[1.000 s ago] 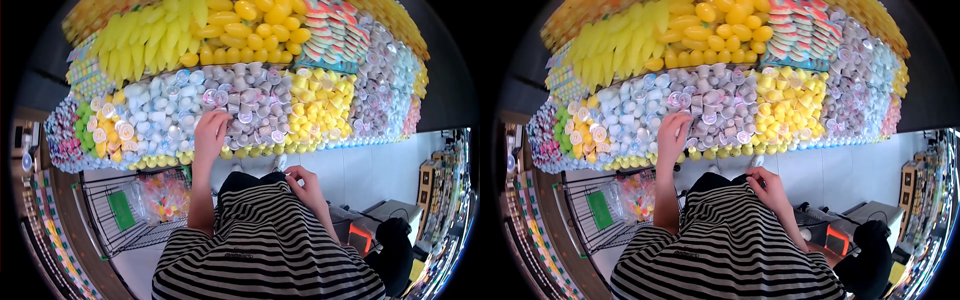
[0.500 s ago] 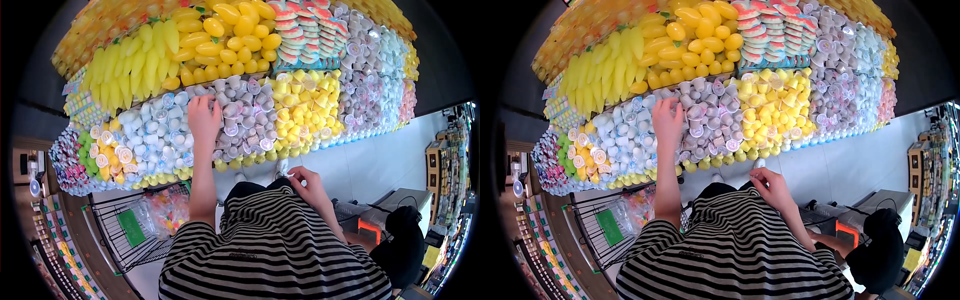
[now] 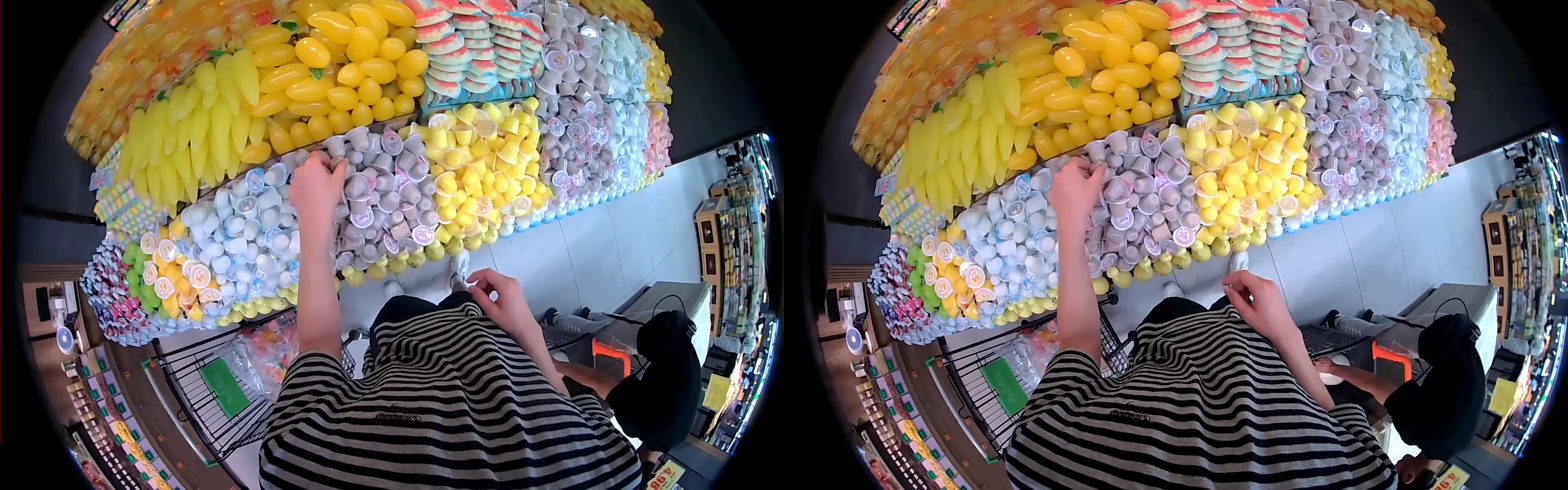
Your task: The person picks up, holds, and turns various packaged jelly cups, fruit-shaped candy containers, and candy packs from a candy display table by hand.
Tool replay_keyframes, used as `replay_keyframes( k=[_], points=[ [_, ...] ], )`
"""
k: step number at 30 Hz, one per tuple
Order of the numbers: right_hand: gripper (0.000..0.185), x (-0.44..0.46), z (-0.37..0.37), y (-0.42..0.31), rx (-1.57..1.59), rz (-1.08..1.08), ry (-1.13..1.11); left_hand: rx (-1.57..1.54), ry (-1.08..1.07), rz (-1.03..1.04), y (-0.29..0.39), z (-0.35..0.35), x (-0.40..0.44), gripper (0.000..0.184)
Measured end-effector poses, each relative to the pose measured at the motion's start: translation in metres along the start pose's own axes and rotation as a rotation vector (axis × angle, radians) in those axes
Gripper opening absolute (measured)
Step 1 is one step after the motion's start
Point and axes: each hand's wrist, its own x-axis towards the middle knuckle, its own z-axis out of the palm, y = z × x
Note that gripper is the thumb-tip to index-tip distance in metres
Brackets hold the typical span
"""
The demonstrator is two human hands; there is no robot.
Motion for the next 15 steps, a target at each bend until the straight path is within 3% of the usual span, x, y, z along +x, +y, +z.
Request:
replay_keyframes(
  k=[4,5,9,11,13,15],
  points=[
    [0.014,0.003,0.002,-0.003,0.000,-0.085,0.015,-0.418,0.024,-0.046,-0.010,-0.016,0.000,0.038],
    [0.014,0.004,0.004,-0.005,0.002,-0.125,0.017,-0.559,0.051,-0.051,-0.006,-0.024,-0.007,0.031],
    [0.015,0.014,0.011,-0.019,0.013,-0.160,-0.020,-1.443,-0.203,-0.119,-0.035,-0.021,-0.041,0.024],
    [0.020,0.025,0.017,-0.027,0.002,-0.248,-0.023,-1.813,-0.308,-0.148,-0.008,-0.024,-0.084,0.029],
    [0.032,0.033,0.019,-0.048,0.025,-0.267,-0.057,-2.057,-0.564,-0.108,-0.001,-0.004,-0.124,0.035],
    [0.037,0.050,0.031,-0.064,0.128,-0.402,0.068,-2.219,-0.678,-0.261,0.016,0.018,-0.171,0.041]
  ],
)
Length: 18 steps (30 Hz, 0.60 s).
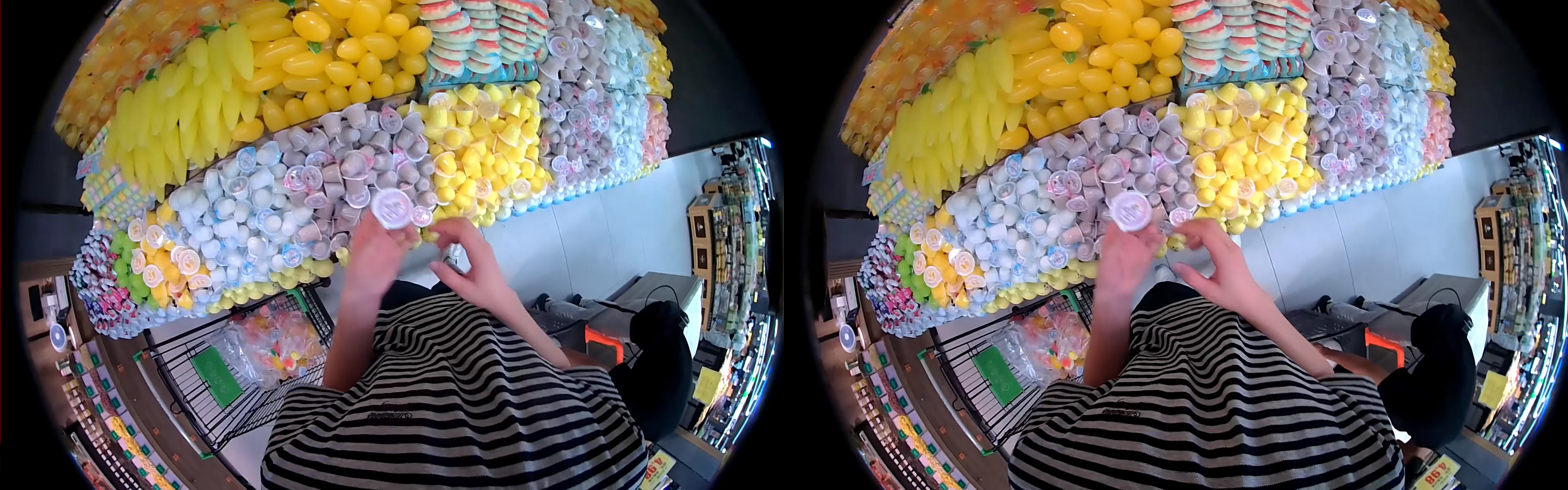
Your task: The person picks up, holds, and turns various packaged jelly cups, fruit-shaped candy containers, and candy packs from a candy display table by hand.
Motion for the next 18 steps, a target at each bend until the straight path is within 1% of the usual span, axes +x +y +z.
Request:
replay_keyframes(
  k=[1,3,4,6,8,9,10,11,12,13,14,15,16,17,18],
  points=[
    [0.039,0.005,0.006,-0.001,0.039,-0.074,0.067,0.058,0.116,-0.067,-0.018,0.010,-0.008,0.047],
    [0.043,0.007,0.013,0.001,0.211,0.014,0.028,-0.018,-0.052,-0.101,-0.034,0.026,-0.027,0.046],
    [0.045,0.007,0.015,0.002,0.299,0.057,0.004,0.016,-0.057,-0.109,-0.031,0.030,-0.028,0.044],
    [0.049,0.002,0.022,0.003,0.425,0.139,0.029,0.081,-0.059,-0.118,-0.022,0.035,-0.034,0.042],
    [0.051,-0.001,0.026,0.005,0.558,0.249,0.063,0.207,0.034,-0.235,-0.011,0.026,-0.033,0.039],
    [0.050,0.003,0.024,0.006,0.546,0.179,0.075,0.267,0.076,-0.294,-0.005,0.022,-0.032,0.038],
    [0.050,0.008,0.020,0.008,0.532,0.112,0.087,0.470,0.129,-0.293,-0.001,0.020,-0.035,0.035],
    [0.049,0.013,0.017,0.009,0.518,0.044,0.099,0.542,0.087,-0.281,0.003,0.018,-0.037,0.033],
    [0.045,0.019,0.014,0.005,0.318,-0.061,0.158,0.618,0.042,-0.269,0.010,0.018,-0.037,0.032],
    [0.046,0.025,0.009,0.001,0.110,-0.167,0.177,0.697,-0.003,-0.259,0.016,0.016,-0.038,0.030],
    [0.046,0.029,0.003,-0.002,-0.098,-0.269,0.195,0.757,-0.025,-0.228,0.019,0.010,-0.040,0.025],
    [0.046,0.032,-0.002,-0.004,-0.308,-0.369,0.212,0.750,-0.010,-0.212,0.021,0.003,-0.043,0.024],
    [0.027,0.036,0.000,-0.006,-0.345,-0.386,0.249,0.744,0.004,-0.195,0.022,-0.003,-0.046,0.022],
    [0.023,0.039,0.000,-0.012,0.187,-0.053,0.162,0.737,0.020,-0.176,0.022,-0.008,-0.049,0.021],
    [0.023,0.043,-0.001,-0.021,0.712,0.287,0.059,0.746,0.067,-0.165,0.022,-0.005,-0.053,0.020]
  ],
)
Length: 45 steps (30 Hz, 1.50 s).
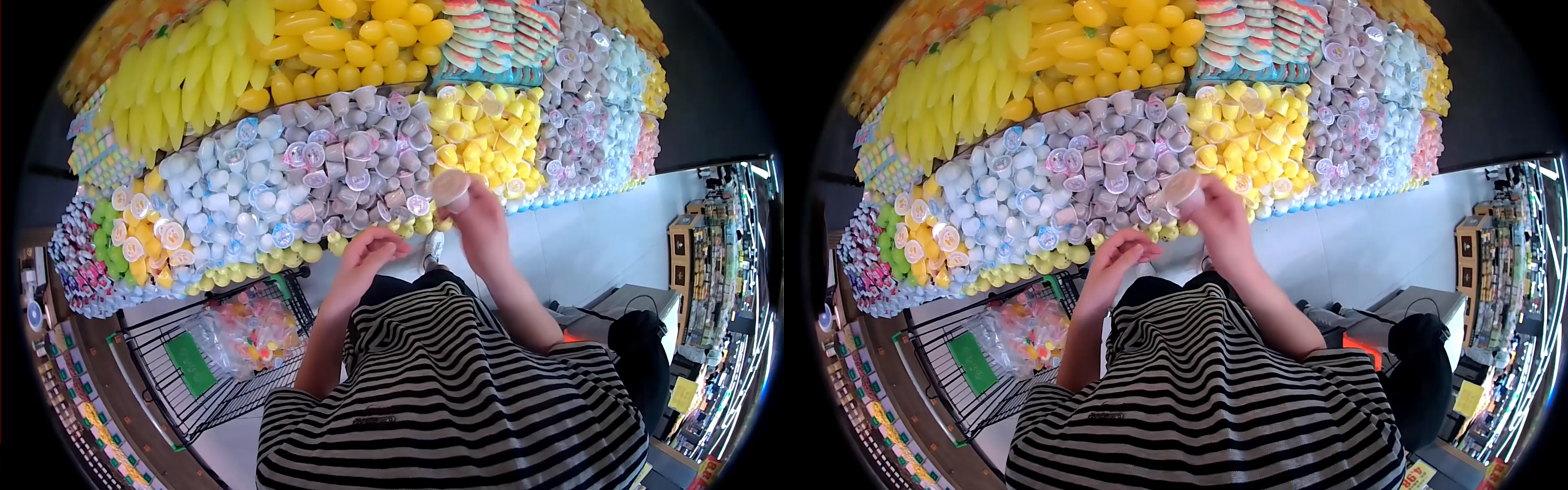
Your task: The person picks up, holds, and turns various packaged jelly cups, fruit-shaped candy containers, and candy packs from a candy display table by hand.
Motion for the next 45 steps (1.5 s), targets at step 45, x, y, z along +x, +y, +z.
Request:
replay_keyframes(
  k=[45],
  points=[
    [0.023,-0.061,-0.080,0.072,0.011,0.174,-0.022,0.537,-0.263,-0.090,-0.078,0.016,0.033,0.033]
  ],
)
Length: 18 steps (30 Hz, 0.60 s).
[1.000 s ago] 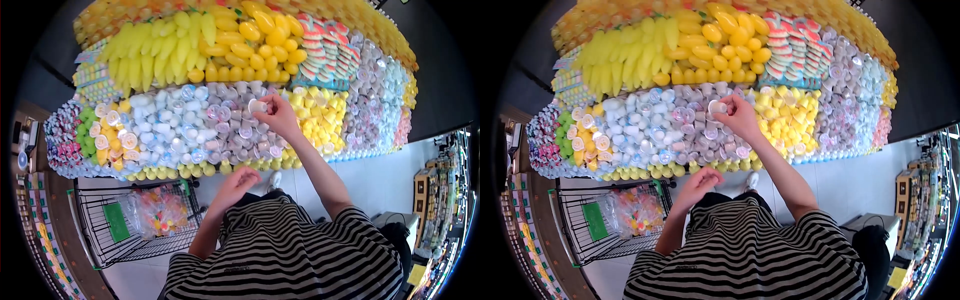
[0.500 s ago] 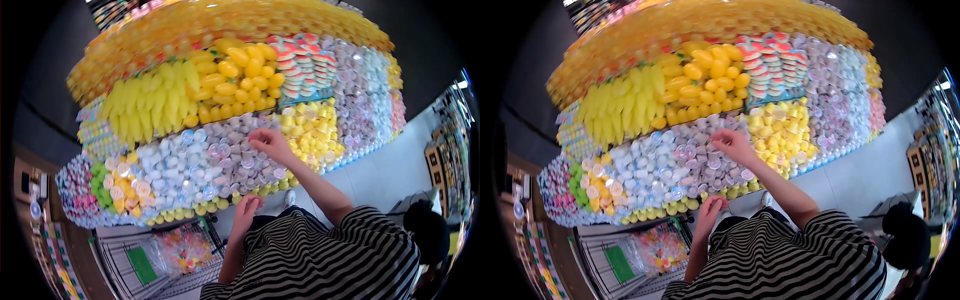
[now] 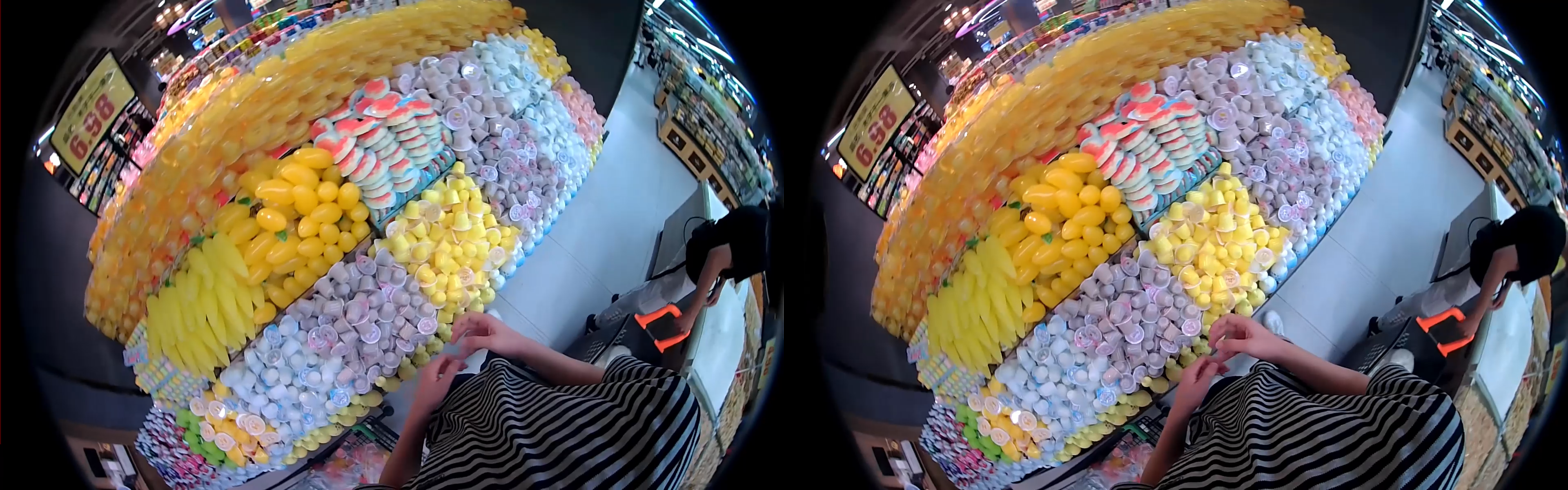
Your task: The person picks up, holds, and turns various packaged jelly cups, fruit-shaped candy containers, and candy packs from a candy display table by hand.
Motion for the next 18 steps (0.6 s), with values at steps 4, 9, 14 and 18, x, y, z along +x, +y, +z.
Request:
replay_keyframes(
  k=[4,9,14,18],
  points=[
    [0.026,0.015,-0.012,-0.008,0.282,0.036,-0.250,0.320,0.115,0.166,0.057,0.014,0.028,0.030],
    [0.028,0.043,-0.053,-0.067,0.190,0.012,-0.272,0.544,0.163,0.316,0.088,0.027,0.060,0.029],
    [0.021,0.066,-0.124,-0.094,0.078,-0.090,-0.085,0.521,0.231,0.221,0.106,0.067,0.092,0.023],
    [0.021,0.082,-0.197,-0.128,0.086,-0.345,-0.061,0.591,0.279,0.138,0.108,0.087,0.111,0.015]
  ],
)
